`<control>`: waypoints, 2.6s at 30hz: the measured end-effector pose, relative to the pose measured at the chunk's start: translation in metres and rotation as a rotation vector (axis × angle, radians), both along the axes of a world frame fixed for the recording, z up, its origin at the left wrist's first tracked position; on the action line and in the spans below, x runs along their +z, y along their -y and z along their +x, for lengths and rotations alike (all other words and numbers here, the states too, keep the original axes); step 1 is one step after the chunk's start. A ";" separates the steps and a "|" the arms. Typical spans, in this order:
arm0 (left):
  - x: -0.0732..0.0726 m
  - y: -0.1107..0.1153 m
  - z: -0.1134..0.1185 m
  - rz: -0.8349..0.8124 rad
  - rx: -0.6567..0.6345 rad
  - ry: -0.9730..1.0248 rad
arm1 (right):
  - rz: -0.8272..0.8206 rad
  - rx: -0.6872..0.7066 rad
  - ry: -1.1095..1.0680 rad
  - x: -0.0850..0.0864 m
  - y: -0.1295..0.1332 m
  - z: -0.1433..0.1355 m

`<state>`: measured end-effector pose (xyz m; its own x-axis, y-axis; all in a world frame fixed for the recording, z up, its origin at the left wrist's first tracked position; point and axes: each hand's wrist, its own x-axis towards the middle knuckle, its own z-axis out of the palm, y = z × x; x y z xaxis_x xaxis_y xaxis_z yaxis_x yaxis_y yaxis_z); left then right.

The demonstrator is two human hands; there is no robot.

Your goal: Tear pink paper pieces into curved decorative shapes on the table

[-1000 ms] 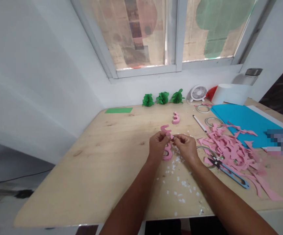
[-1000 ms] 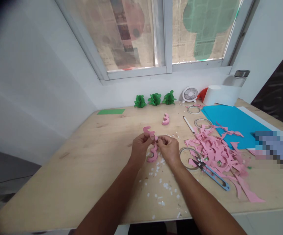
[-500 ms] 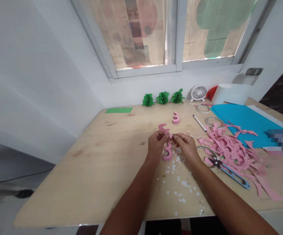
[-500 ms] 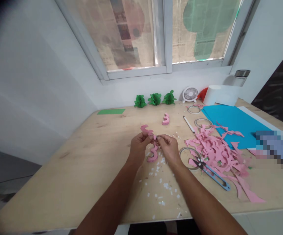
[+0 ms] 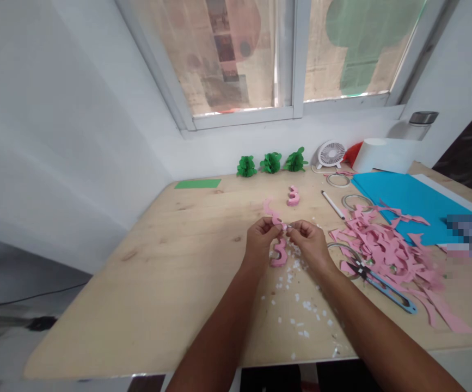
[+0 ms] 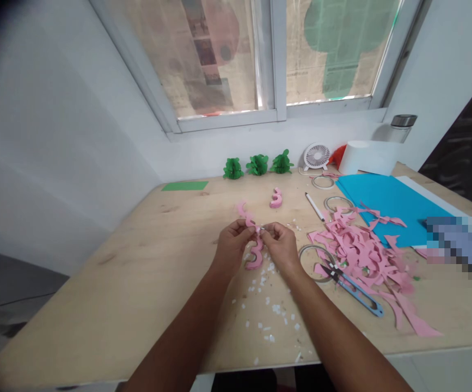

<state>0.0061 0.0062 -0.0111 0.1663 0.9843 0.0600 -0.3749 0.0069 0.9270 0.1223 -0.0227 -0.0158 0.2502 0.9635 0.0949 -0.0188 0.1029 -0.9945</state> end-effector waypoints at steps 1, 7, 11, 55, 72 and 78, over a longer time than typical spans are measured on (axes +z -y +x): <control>0.000 0.000 0.000 -0.003 -0.003 0.006 | 0.002 0.006 -0.003 0.001 0.000 0.000; 0.002 0.000 0.000 0.006 -0.016 0.014 | 0.016 0.029 -0.029 0.003 0.001 -0.001; 0.003 0.001 0.001 -0.009 -0.006 -0.016 | 0.019 0.038 -0.040 0.003 0.000 -0.002; 0.007 0.011 0.003 0.264 0.251 -0.534 | 0.151 -0.050 0.375 0.006 0.006 -0.001; 0.009 0.008 -0.001 0.008 0.047 -0.295 | 0.112 -0.088 0.254 0.002 0.001 0.005; 0.009 0.007 0.000 0.068 -0.024 -0.365 | 0.112 -0.089 0.232 0.002 0.000 0.005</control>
<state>0.0057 -0.0005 -0.0021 0.2118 0.9756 0.0576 -0.0199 -0.0547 0.9983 0.1277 -0.0223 -0.0138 0.2923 0.9190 0.2646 0.2225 0.2037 -0.9534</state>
